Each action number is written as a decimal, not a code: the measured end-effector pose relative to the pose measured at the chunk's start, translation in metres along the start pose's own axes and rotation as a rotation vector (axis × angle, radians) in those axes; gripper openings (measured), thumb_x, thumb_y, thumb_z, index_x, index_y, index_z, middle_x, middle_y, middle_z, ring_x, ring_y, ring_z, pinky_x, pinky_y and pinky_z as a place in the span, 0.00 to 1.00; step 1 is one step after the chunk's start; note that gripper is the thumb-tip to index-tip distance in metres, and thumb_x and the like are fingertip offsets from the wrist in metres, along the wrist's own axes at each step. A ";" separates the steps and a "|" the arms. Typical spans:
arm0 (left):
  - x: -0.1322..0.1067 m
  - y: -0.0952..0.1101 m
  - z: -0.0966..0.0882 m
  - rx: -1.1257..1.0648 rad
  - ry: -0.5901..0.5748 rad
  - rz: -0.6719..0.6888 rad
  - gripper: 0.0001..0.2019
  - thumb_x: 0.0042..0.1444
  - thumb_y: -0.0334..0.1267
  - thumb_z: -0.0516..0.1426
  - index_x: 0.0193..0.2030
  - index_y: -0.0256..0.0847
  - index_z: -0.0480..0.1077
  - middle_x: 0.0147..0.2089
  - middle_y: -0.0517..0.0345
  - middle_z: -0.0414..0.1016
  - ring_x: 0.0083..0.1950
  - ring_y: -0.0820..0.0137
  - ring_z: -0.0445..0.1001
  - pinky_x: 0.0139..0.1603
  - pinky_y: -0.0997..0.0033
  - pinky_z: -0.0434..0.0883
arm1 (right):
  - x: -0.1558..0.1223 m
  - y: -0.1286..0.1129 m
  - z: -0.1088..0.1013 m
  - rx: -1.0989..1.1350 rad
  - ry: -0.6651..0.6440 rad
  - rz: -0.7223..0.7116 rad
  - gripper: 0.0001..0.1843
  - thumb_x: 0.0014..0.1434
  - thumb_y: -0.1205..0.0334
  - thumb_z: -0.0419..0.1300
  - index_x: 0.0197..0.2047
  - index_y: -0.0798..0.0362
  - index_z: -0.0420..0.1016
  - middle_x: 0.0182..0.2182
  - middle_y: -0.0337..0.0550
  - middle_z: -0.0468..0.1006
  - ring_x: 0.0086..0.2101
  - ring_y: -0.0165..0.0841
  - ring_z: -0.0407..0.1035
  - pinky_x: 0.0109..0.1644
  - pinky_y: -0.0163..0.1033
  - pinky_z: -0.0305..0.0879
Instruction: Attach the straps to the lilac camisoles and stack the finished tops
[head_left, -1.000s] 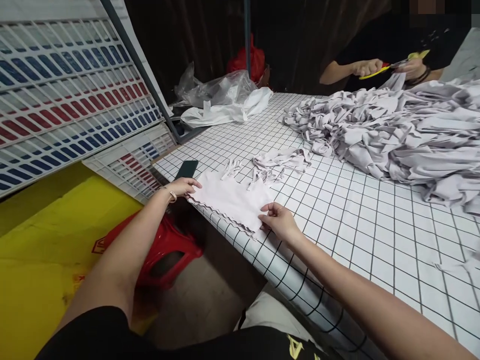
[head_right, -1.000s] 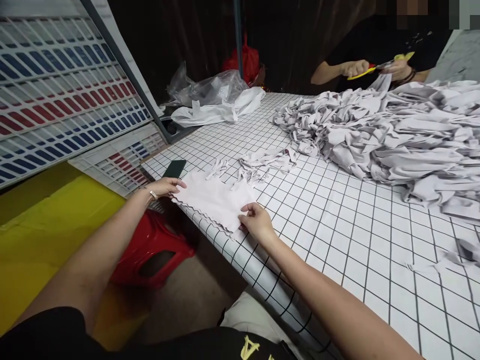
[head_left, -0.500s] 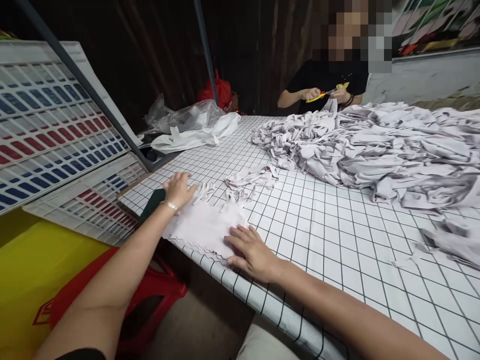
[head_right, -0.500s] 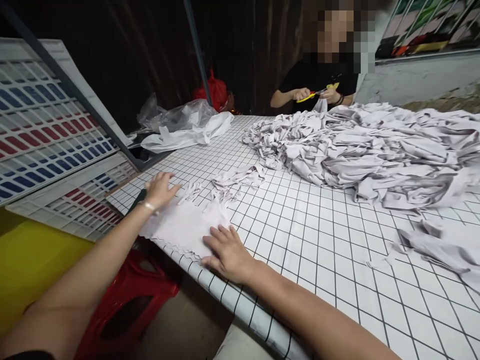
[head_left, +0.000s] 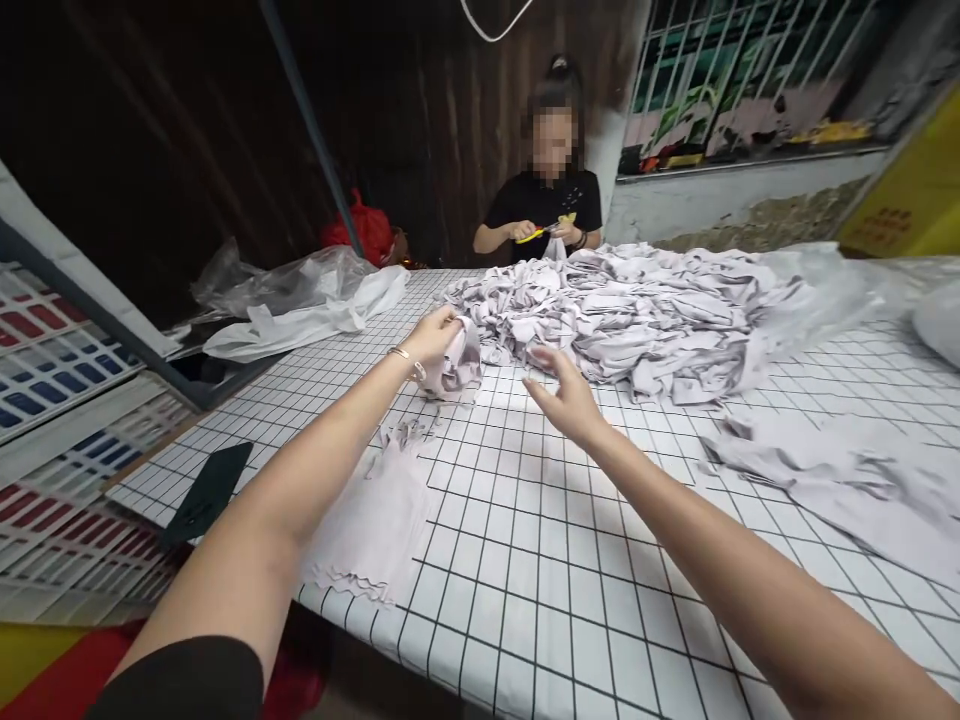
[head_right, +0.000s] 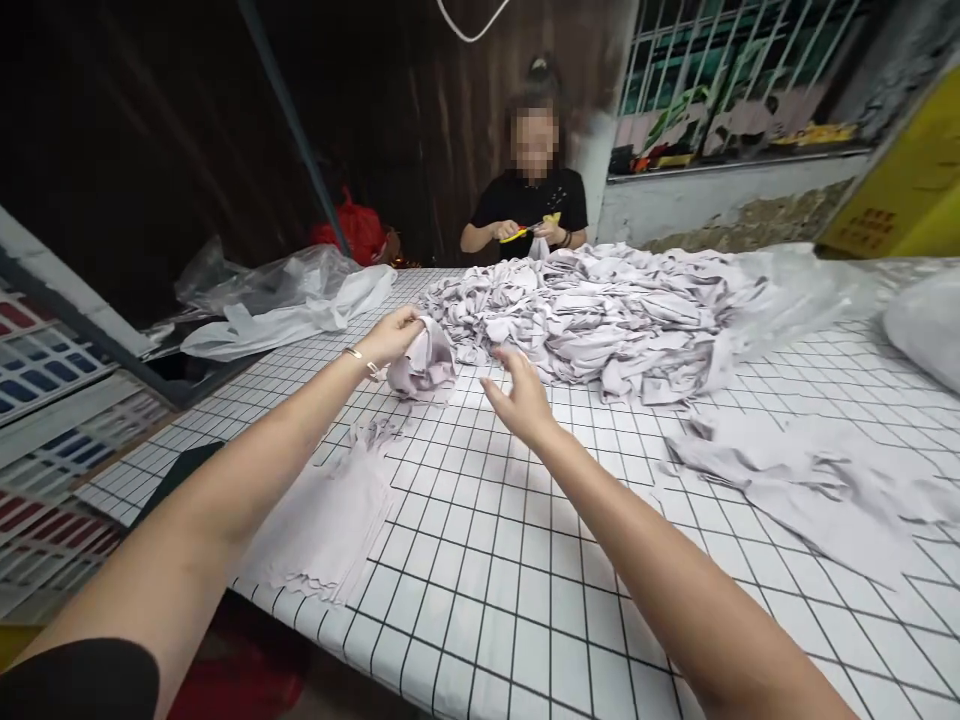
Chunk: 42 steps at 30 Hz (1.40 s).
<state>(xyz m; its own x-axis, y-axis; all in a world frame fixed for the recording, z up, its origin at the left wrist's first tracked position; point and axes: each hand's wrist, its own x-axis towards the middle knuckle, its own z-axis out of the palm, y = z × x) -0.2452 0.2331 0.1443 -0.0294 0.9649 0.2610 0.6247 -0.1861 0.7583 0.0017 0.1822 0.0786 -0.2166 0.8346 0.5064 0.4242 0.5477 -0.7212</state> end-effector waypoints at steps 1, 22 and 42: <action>-0.004 0.025 0.006 -0.073 -0.070 0.060 0.04 0.59 0.38 0.54 0.36 0.40 0.65 0.26 0.62 0.64 0.27 0.73 0.63 0.30 0.75 0.60 | 0.012 -0.005 -0.005 0.009 0.011 -0.041 0.31 0.56 0.54 0.60 0.62 0.47 0.60 0.61 0.47 0.65 0.57 0.44 0.61 0.59 0.50 0.58; -0.060 0.084 0.058 0.732 -0.093 0.213 0.08 0.44 0.27 0.58 0.32 0.42 0.68 0.39 0.52 0.69 0.42 0.59 0.69 0.39 0.67 0.64 | -0.083 0.034 -0.239 -0.839 -0.120 0.571 0.11 0.43 0.75 0.55 0.30 0.51 0.66 0.29 0.41 0.72 0.27 0.33 0.62 0.29 0.36 0.50; -0.153 0.012 0.131 0.140 -0.571 -0.037 0.09 0.48 0.41 0.61 0.27 0.41 0.66 0.28 0.59 0.69 0.32 0.68 0.67 0.33 0.70 0.63 | -0.040 0.070 -0.056 -0.033 -0.818 0.220 0.25 0.43 0.66 0.69 0.47 0.49 0.77 0.41 0.40 0.77 0.36 0.30 0.68 0.42 0.35 0.63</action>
<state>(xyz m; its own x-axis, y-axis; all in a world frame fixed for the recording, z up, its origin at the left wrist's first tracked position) -0.1307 0.1077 0.0352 0.3470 0.9247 -0.1565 0.7296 -0.1612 0.6646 0.0897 0.1842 0.0346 -0.6885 0.7086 -0.1546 0.5541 0.3764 -0.7425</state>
